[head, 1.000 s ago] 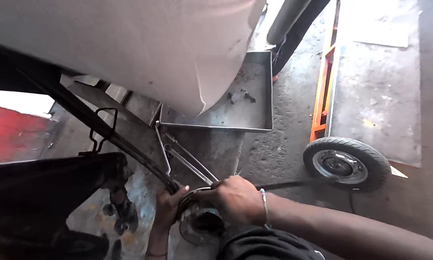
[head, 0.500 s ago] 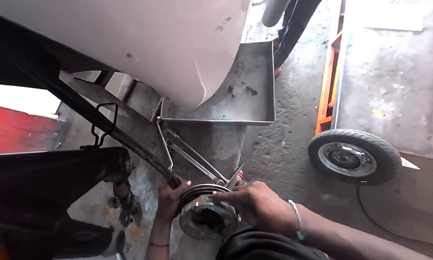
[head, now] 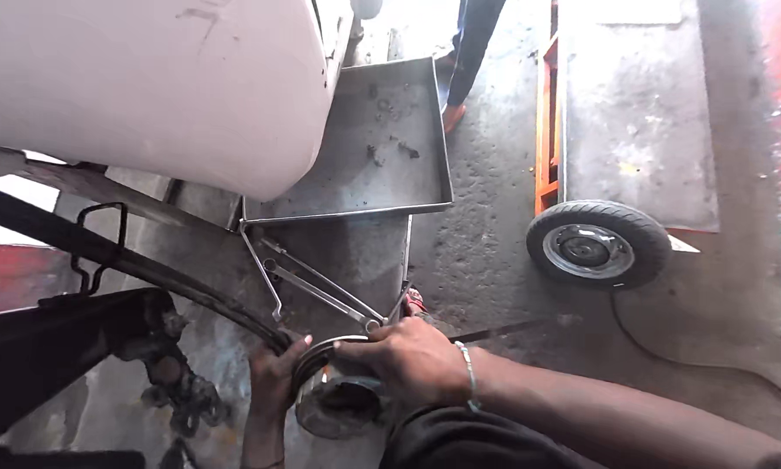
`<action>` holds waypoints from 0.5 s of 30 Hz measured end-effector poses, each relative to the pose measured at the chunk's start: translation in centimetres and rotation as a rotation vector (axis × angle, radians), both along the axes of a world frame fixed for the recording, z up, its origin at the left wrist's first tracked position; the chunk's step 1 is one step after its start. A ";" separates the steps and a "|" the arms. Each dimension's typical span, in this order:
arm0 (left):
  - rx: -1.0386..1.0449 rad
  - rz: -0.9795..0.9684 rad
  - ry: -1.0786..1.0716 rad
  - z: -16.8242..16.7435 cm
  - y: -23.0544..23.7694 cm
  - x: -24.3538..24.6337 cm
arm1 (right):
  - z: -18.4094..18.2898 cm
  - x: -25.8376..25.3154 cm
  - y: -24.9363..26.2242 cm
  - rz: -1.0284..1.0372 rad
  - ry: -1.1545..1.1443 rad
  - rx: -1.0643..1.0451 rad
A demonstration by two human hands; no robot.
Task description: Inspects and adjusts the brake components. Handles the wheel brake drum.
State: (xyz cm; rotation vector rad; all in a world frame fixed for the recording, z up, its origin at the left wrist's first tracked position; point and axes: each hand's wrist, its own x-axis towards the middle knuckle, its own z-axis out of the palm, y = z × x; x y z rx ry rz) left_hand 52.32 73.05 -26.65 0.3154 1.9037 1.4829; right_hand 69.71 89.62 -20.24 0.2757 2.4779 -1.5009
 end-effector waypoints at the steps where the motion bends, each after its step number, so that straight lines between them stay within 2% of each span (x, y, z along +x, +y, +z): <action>1: -0.004 -0.001 -0.002 0.1 -0.1 -0.1 | -0.2 1.0 -0.4 -0.050 0.055 -0.026; 3: -0.017 0.013 -0.011 0.3 -0.2 -0.3 | -0.8 2.5 -1.2 -0.163 0.143 -0.027; 4: -0.023 0.011 -0.020 0.3 -0.2 -0.4 | -0.8 2.4 -1.2 -0.167 0.111 -0.030; 6: -0.021 -0.021 -0.013 0.1 -0.2 -0.5 | -0.9 0.9 -0.8 -0.113 0.021 -0.037; 8: -0.008 -0.033 -0.008 0.0 -0.3 -0.4 | -0.8 0.0 -0.7 -0.075 0.026 -0.044; 11: -0.031 -0.050 -0.011 0.2 -0.5 -0.7 | -0.7 1.8 -1.2 -0.128 0.068 -0.160; 15: -0.049 -0.048 -0.009 0.2 -0.5 -0.9 | -1.0 0.4 -1.2 -0.103 0.011 -0.099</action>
